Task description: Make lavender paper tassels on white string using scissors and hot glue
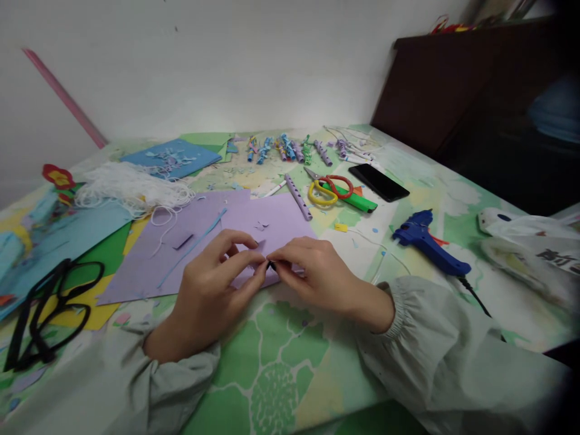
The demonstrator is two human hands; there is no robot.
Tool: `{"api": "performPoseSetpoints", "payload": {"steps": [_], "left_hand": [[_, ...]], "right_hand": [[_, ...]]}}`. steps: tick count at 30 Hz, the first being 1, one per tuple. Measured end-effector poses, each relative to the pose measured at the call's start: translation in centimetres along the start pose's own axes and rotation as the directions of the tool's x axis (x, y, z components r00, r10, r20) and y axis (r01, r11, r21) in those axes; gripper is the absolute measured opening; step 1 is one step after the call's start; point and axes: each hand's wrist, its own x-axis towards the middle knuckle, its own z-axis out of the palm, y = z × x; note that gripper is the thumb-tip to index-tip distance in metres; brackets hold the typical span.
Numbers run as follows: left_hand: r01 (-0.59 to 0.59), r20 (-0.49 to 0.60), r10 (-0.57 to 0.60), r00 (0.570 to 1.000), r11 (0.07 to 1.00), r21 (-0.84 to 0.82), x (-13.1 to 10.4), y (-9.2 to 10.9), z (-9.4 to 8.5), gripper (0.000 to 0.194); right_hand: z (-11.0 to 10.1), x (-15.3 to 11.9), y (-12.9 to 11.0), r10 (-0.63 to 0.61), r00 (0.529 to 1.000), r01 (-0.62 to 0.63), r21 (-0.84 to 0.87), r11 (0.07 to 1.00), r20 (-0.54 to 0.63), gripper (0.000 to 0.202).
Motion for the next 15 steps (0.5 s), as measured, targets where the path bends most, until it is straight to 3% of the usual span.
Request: {"api": "performPoseSetpoints", "payload": {"steps": [5,9,15], "left_hand": [[-0.004,0.048,0.007,0.999,0.998,-0.055,0.3,0.2,-0.2,0.007],[0.137,0.147,-0.111,0.983,0.974,-0.179,0.7,0.2,-0.5,0.007],[0.310,0.328,-0.212,0.921,0.908,-0.281,1.3,0.3,-0.8,0.010]], "right_hand": [[-0.1,0.0,-0.1,-0.046,0.998,0.046,-0.003,0.999,-0.044,0.021],[-0.9,0.3,-0.1,-0.014,0.999,0.017,0.073,0.997,-0.037,0.016],[-1.9,0.6,0.0,0.067,0.996,-0.077,0.201,0.977,0.059,0.012]]}}
